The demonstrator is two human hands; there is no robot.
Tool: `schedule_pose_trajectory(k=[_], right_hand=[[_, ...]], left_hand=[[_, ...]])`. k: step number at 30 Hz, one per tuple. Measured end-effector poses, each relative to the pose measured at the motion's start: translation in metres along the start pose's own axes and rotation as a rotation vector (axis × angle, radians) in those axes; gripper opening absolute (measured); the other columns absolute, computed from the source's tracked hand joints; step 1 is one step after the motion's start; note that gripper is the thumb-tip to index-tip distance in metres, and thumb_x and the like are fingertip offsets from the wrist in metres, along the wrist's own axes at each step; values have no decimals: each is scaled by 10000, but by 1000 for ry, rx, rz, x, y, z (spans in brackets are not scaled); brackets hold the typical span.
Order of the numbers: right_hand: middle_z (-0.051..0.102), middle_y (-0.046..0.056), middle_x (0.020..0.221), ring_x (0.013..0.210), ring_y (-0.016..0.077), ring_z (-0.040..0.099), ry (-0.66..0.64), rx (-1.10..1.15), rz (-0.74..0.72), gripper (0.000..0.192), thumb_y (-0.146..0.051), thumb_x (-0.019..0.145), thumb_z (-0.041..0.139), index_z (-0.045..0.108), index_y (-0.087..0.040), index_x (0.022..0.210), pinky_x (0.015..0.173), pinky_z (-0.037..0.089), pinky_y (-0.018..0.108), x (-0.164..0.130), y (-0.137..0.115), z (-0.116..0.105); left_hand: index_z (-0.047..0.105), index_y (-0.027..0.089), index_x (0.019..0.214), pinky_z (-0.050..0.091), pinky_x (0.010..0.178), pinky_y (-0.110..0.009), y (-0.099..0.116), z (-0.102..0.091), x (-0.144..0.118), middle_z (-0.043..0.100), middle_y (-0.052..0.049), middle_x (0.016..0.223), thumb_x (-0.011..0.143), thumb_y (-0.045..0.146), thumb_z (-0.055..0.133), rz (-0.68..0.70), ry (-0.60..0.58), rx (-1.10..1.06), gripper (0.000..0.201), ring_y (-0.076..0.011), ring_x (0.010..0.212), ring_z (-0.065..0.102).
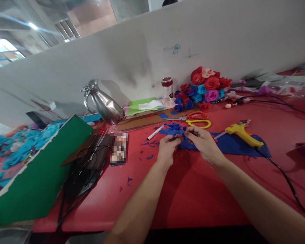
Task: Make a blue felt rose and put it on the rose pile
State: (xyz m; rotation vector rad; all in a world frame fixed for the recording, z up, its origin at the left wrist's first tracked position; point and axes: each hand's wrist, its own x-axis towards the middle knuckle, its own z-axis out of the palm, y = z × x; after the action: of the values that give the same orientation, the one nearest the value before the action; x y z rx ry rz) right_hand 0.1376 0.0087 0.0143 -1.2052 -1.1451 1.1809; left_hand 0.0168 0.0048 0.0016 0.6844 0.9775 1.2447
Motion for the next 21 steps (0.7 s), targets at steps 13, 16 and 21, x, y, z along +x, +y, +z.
schedule_pose_trajectory(k=[13,16,21], right_hand=[[484,-48,579,535,103,420,-67,21,-20,276,-431,644,705,589,-196,730,524,343,262,1,4,-1],[473,-53,566,530,101,416,-73,40,-6,284,-432,634,707,586,-197,735,519,339,259,1,6,0],[479,-53,572,532,102,423,-52,38,-6,302,-433,623,713,576,-197,751,517,336,255,0,7,0]], left_hand=[[613,135,584,150,446,-220,4,1,-1,479,54,510,496,333,796,25,50,41,283,-20,429,265],[614,133,604,146,443,-217,5,1,-1,503,49,527,488,324,803,24,43,22,293,-17,419,278],[600,138,596,141,441,-216,6,2,-1,473,62,485,484,337,806,27,35,18,308,-14,401,264]])
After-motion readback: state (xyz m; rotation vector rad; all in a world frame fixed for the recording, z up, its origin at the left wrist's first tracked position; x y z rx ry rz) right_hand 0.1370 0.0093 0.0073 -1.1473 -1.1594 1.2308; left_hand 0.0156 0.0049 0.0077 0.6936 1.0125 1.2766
